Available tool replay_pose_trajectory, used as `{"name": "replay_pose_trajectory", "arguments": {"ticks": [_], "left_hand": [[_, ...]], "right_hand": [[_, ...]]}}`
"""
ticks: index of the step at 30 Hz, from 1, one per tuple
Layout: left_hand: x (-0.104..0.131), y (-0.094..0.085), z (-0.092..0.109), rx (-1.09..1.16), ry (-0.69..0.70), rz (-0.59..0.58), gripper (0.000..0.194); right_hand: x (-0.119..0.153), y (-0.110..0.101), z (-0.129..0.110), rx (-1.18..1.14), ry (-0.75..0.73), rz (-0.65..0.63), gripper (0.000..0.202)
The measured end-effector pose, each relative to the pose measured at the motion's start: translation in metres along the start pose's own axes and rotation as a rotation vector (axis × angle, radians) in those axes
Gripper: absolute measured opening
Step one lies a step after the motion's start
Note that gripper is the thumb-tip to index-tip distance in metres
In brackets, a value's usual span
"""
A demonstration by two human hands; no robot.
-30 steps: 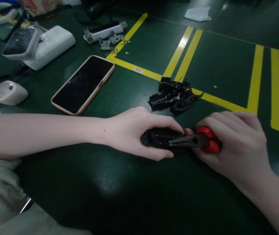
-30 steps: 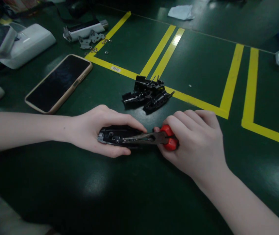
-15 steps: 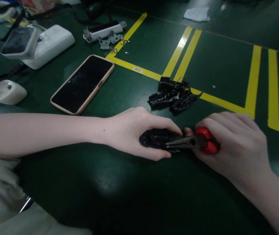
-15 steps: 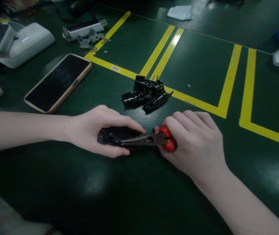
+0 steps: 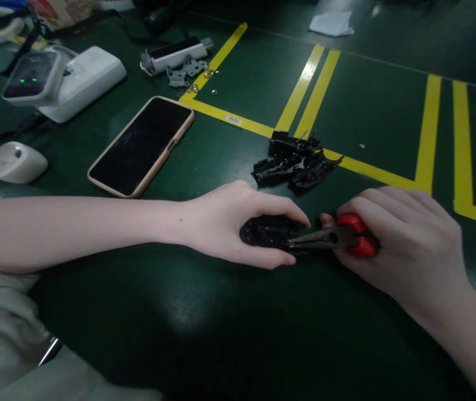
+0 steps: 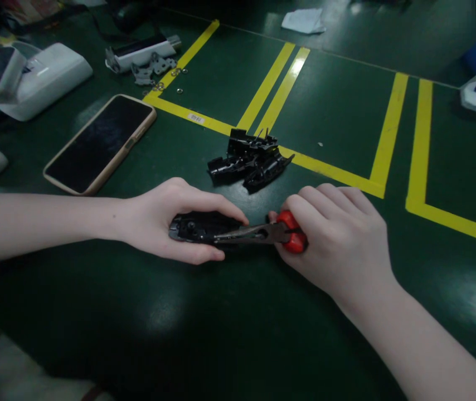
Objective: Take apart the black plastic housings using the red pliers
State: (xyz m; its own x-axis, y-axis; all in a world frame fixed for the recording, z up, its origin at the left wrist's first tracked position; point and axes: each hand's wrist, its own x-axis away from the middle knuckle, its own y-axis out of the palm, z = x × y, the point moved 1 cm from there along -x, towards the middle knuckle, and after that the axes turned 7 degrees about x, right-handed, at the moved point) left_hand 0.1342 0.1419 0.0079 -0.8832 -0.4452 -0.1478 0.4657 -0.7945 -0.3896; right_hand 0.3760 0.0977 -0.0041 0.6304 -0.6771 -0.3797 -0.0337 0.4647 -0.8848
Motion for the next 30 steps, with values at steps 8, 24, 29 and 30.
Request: {"name": "replay_pose_trajectory", "arguments": {"ticks": [8,24,29,30], "left_hand": [[-0.0004,-0.0004,-0.0006,0.008,-0.001,-0.012,0.041],[-0.0005,-0.0018,-0.0024,0.068,-0.036,-0.066,0.042],[-0.0002,-0.0016,-0.0018,0.058,-0.045,-0.053,0.042],[-0.0003,-0.0016,-0.0019,0.054,-0.043,-0.053,0.043]], "right_hand": [[0.0004,0.0000,-0.0003,0.003,0.004,-0.013,0.019],[-0.0028,-0.0059,-0.0017,0.039,-0.049,0.007,0.016],[-0.0026,-0.0059,-0.0004,0.057,-0.051,0.016,0.016],[-0.0026,-0.0058,-0.0007,0.058,-0.049,0.017,0.017]]}}
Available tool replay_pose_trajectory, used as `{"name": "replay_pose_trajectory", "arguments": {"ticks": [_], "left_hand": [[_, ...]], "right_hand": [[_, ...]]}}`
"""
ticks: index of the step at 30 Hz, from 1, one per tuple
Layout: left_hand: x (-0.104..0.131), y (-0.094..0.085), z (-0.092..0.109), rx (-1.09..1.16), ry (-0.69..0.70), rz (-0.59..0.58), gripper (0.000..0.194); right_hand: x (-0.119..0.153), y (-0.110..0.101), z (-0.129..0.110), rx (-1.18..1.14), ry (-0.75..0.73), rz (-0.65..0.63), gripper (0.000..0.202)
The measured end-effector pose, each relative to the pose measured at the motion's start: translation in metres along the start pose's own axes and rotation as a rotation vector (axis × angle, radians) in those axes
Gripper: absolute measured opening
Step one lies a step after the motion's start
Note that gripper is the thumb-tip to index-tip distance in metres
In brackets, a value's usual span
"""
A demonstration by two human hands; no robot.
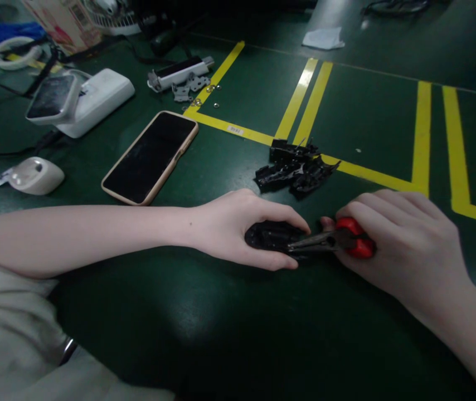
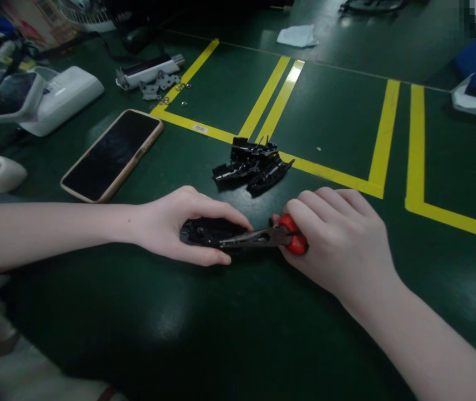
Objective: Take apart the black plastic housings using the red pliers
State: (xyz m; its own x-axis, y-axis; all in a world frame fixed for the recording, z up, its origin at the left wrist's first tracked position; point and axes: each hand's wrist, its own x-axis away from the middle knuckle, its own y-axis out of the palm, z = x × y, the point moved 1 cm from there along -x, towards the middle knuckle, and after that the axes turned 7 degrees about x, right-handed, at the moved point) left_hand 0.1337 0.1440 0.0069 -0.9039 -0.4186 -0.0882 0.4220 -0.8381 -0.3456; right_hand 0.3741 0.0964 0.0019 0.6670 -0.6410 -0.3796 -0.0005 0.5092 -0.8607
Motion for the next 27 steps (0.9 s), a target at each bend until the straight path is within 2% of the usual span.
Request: {"name": "replay_pose_trajectory", "arguments": {"ticks": [8,19,27], "left_hand": [[-0.0007,-0.0005,-0.0030,-0.039,0.028,-0.036,0.045],[-0.0009,-0.0010,-0.0005,0.017,-0.003,-0.008,0.043],[-0.0011,-0.0011,0.0002,0.045,0.023,-0.014,0.043]], "right_hand": [[-0.0019,-0.0003,-0.0062,-0.022,0.012,-0.024,0.014],[-0.0014,-0.0042,-0.0017,0.015,-0.031,-0.015,0.016],[-0.0010,-0.0001,-0.0031,-0.022,-0.006,-0.020,0.013]]}}
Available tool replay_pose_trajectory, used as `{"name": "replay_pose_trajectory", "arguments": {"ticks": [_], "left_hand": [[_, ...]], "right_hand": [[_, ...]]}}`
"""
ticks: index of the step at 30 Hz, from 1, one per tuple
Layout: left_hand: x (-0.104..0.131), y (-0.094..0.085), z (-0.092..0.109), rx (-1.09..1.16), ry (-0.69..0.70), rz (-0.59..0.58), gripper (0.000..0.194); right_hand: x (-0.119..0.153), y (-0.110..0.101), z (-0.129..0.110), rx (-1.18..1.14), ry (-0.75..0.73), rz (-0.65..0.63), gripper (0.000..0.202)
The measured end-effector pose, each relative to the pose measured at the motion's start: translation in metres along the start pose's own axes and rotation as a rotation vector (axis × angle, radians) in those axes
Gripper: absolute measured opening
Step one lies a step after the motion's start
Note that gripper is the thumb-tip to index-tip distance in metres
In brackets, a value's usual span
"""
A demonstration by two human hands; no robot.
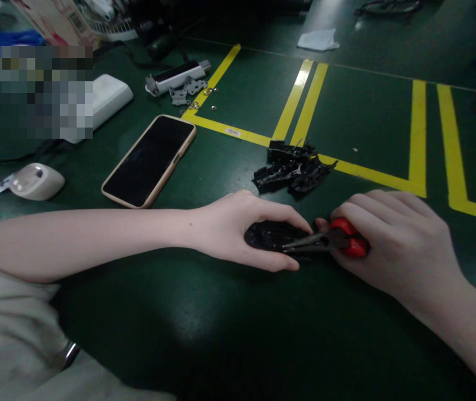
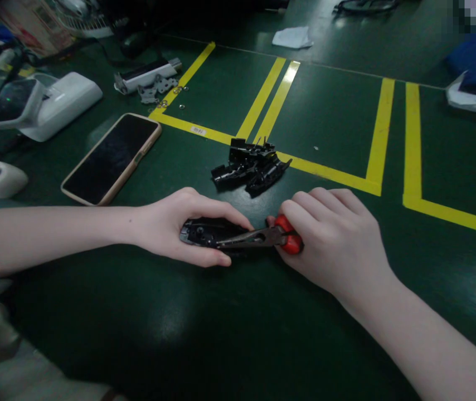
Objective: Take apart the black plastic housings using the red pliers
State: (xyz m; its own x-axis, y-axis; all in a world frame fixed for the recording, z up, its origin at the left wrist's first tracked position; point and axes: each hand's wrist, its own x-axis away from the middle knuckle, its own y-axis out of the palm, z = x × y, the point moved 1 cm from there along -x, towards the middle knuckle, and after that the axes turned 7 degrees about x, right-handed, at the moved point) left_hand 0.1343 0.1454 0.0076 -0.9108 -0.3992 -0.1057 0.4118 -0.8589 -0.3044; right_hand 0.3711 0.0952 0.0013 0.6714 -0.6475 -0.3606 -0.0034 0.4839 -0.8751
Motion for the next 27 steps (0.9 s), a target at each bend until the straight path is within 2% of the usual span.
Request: {"name": "replay_pose_trajectory", "arguments": {"ticks": [11,27], "left_hand": [[0.0002,-0.0003,0.0012,0.038,-0.028,0.016,0.042],[0.0002,0.0006,0.0001,0.019,-0.007,0.012,0.046]], "right_hand": [[0.0045,0.0055,0.0023,-0.046,0.053,-0.011,0.017],[0.0011,0.0004,-0.0003,-0.036,0.008,-0.008,0.012]]}}
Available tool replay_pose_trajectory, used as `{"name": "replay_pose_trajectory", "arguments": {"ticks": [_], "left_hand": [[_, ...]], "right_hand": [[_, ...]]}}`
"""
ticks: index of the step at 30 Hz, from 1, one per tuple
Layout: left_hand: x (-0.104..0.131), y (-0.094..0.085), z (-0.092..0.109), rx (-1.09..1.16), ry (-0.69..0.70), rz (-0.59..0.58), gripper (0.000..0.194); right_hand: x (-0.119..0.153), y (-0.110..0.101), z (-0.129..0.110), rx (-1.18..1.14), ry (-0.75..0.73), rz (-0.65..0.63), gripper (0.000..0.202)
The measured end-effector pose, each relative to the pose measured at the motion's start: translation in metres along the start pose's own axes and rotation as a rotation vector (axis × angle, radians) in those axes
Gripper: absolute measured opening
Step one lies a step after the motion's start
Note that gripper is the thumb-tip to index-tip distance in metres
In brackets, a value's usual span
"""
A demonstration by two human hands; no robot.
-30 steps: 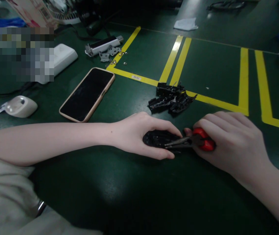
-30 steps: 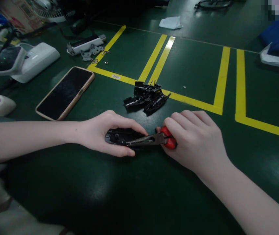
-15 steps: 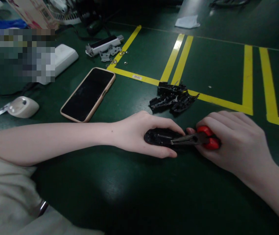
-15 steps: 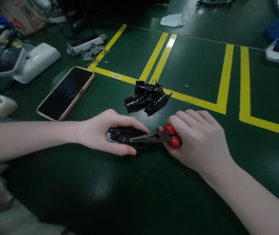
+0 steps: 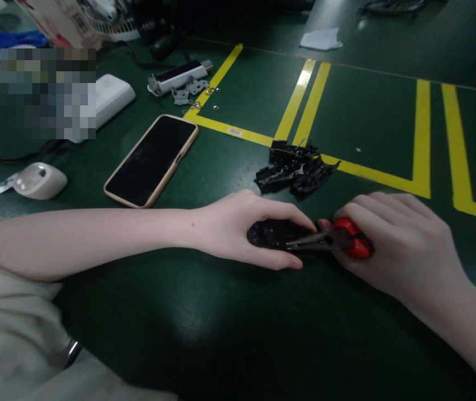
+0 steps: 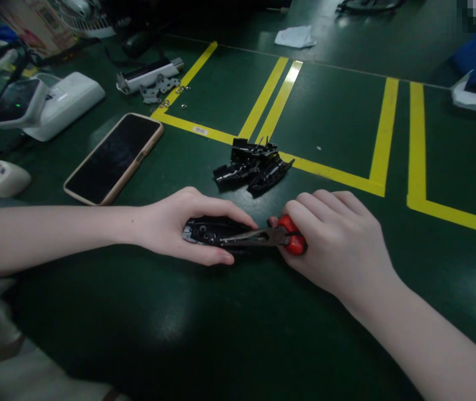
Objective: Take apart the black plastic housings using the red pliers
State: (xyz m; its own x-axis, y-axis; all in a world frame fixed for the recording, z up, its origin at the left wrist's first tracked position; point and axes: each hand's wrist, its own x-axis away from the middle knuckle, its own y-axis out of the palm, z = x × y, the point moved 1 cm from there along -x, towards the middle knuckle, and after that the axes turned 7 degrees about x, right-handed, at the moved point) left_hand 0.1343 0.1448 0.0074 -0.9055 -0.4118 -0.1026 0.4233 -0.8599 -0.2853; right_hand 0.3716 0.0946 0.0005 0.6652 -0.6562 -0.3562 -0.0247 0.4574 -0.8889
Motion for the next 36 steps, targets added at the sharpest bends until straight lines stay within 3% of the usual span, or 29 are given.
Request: {"name": "replay_pose_trajectory", "arguments": {"ticks": [20,36], "left_hand": [[0.0003,-0.0001,0.0004,-0.010,0.031,0.034,0.043],[0.0001,-0.0012,-0.0006,0.010,0.045,-0.002,0.047]], "right_hand": [[0.0047,0.0019,0.0005,-0.066,0.040,0.048,0.023],[0.0026,-0.0004,-0.0011,-0.059,0.015,0.066,0.018]]}}
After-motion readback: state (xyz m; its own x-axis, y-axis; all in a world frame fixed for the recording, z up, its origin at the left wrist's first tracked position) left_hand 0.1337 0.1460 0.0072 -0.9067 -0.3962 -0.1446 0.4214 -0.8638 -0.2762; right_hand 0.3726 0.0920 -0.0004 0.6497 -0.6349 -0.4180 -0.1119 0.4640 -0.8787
